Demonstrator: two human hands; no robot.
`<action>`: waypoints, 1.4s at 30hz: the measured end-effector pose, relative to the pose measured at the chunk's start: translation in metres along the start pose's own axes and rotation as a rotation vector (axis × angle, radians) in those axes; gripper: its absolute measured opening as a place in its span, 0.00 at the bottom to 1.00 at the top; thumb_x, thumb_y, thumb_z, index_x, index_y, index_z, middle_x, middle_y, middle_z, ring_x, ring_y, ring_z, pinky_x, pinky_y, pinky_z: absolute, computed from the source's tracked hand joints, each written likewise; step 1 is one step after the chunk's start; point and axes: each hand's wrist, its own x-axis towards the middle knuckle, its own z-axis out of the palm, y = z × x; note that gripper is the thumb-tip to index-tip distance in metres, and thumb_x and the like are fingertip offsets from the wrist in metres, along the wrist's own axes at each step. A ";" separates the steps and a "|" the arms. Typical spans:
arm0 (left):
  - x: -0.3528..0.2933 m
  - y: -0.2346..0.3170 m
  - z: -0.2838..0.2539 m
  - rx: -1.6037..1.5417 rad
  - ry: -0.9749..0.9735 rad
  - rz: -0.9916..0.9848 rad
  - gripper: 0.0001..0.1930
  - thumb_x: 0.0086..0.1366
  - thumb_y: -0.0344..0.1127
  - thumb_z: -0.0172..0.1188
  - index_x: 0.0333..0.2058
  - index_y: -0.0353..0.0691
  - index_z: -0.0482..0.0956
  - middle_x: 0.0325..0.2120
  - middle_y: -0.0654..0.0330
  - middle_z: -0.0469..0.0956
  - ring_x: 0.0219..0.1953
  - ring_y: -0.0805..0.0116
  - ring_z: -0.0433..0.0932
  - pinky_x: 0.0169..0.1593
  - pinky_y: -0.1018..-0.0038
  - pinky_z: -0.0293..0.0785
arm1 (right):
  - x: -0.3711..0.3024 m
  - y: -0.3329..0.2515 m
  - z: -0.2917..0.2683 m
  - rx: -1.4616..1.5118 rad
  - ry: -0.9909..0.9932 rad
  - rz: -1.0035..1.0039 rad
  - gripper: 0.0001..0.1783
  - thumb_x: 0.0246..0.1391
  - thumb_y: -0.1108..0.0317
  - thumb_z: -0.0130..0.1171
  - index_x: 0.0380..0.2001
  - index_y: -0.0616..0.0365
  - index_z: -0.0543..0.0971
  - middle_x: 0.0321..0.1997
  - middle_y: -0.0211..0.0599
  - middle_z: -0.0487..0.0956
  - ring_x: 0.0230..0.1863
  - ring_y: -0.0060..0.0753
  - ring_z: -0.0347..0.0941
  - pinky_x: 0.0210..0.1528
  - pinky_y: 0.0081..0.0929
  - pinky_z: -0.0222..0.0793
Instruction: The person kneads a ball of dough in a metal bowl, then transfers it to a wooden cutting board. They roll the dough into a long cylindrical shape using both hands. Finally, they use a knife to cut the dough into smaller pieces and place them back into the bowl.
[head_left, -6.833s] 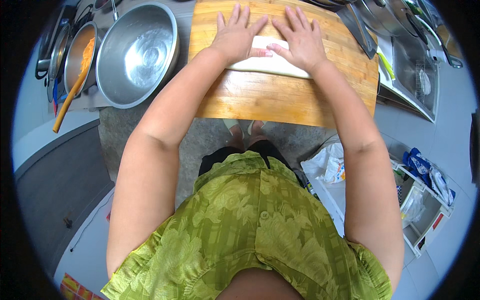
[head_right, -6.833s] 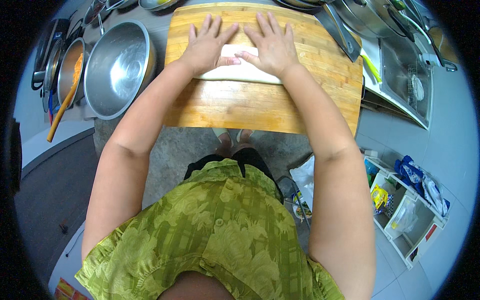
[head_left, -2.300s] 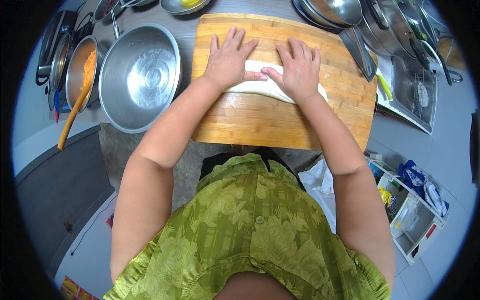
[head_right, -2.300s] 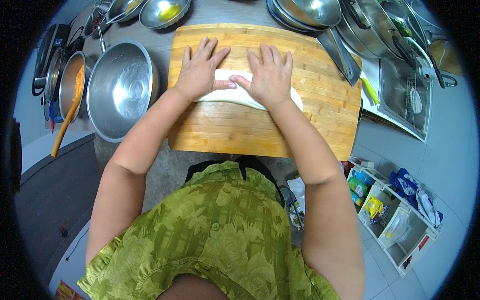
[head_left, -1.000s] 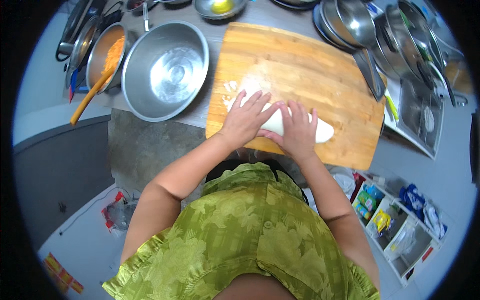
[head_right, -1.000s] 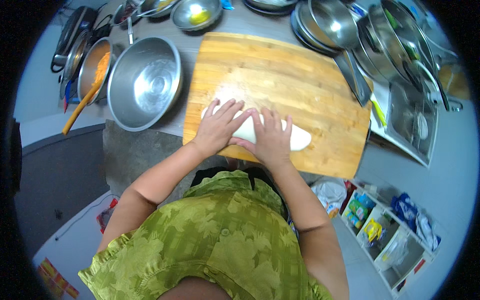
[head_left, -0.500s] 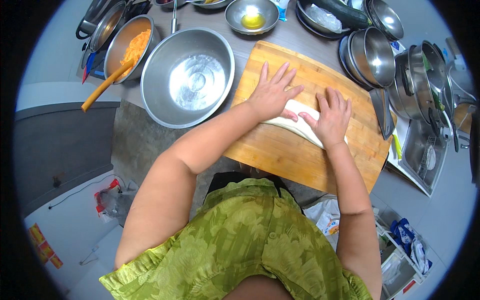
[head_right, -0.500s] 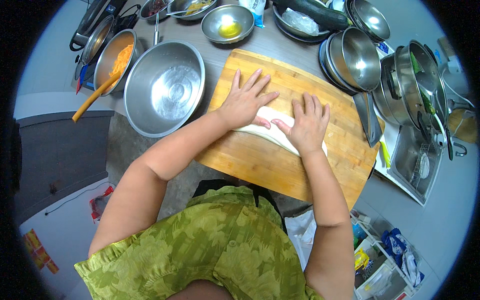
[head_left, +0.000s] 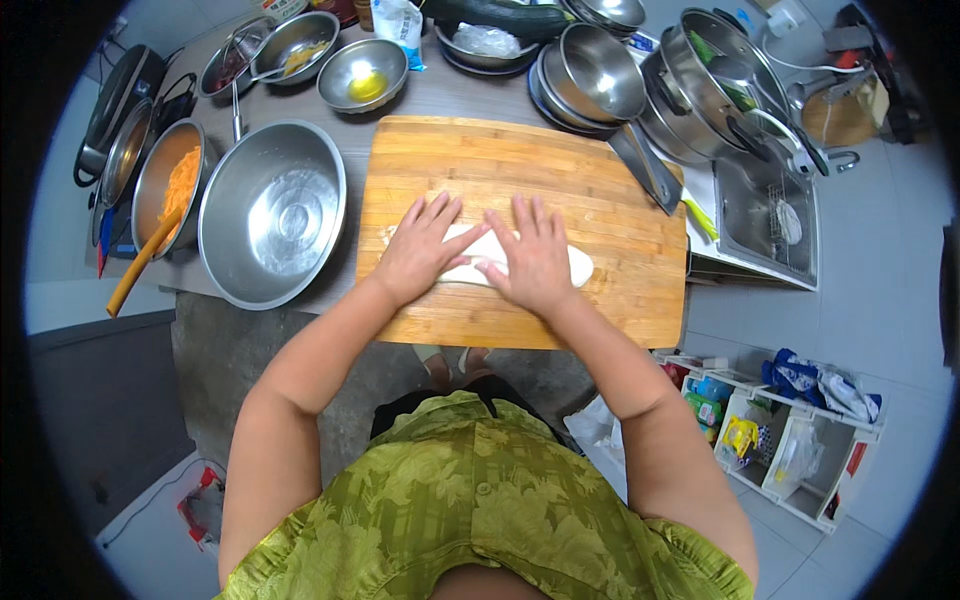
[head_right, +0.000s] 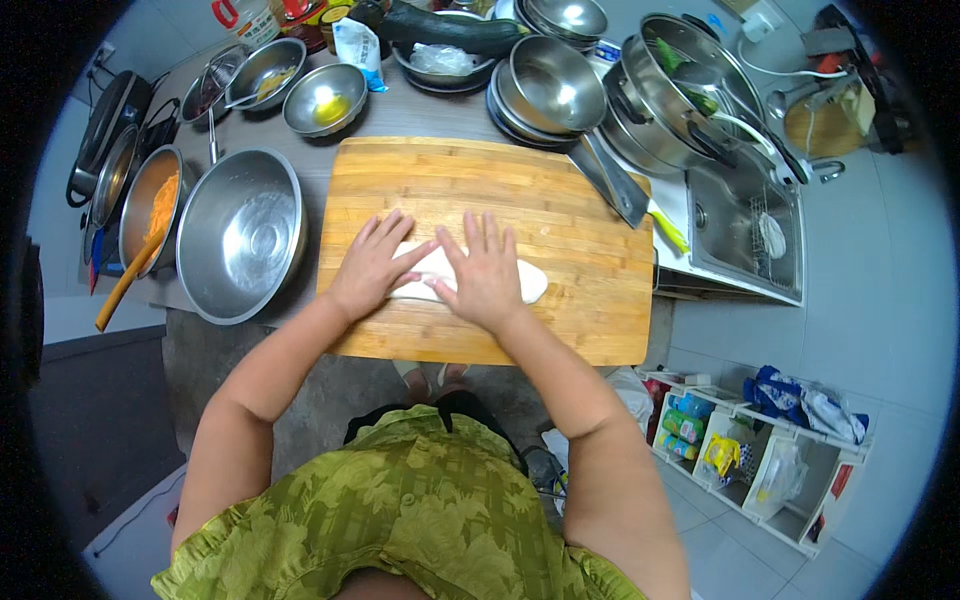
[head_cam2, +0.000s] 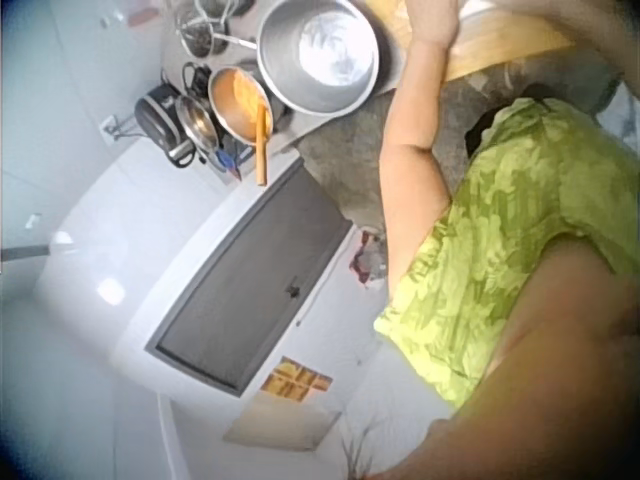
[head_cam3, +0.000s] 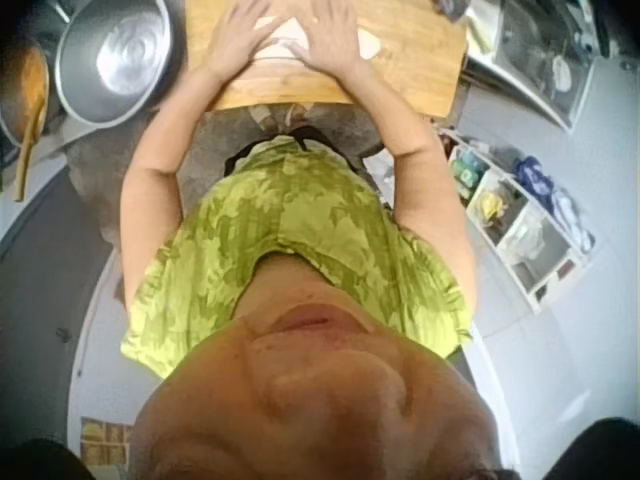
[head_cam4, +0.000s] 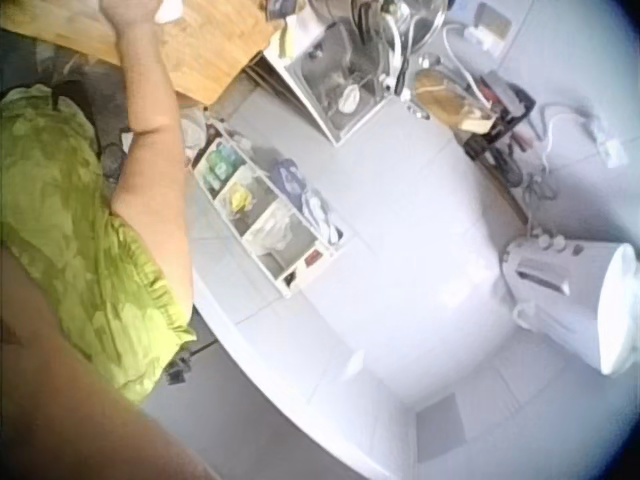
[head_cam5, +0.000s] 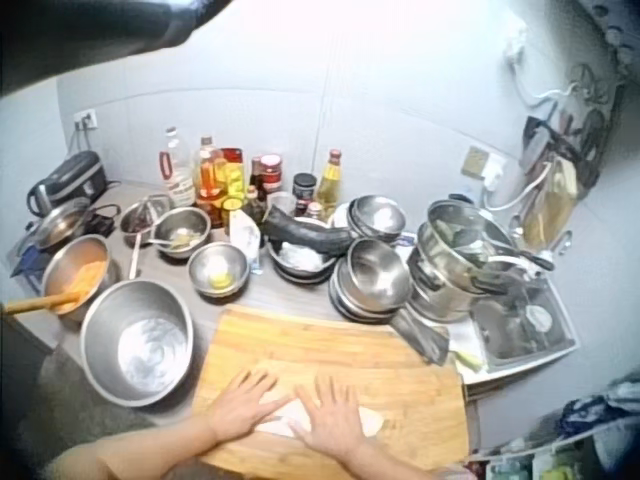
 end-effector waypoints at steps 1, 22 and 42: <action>-0.009 0.006 0.001 0.017 0.022 0.019 0.27 0.66 0.45 0.58 0.64 0.64 0.72 0.63 0.44 0.68 0.67 0.43 0.64 0.69 0.45 0.57 | -0.014 -0.004 -0.003 0.032 -0.019 -0.004 0.41 0.58 0.37 0.57 0.70 0.42 0.67 0.77 0.54 0.55 0.77 0.61 0.46 0.72 0.71 0.41; -0.066 0.071 0.018 0.036 0.005 -0.154 0.39 0.57 0.56 0.66 0.67 0.58 0.67 0.67 0.55 0.64 0.69 0.52 0.61 0.67 0.38 0.51 | -0.079 -0.044 0.020 0.009 0.151 -0.033 0.49 0.51 0.33 0.60 0.69 0.51 0.64 0.69 0.47 0.65 0.69 0.55 0.60 0.66 0.73 0.48; 0.061 -0.033 0.006 0.137 -0.147 -0.316 0.48 0.53 0.75 0.59 0.70 0.63 0.63 0.72 0.47 0.54 0.76 0.44 0.45 0.69 0.29 0.36 | 0.065 0.057 -0.006 0.000 0.126 -0.069 0.49 0.38 0.26 0.65 0.54 0.55 0.80 0.69 0.52 0.66 0.72 0.55 0.55 0.69 0.64 0.47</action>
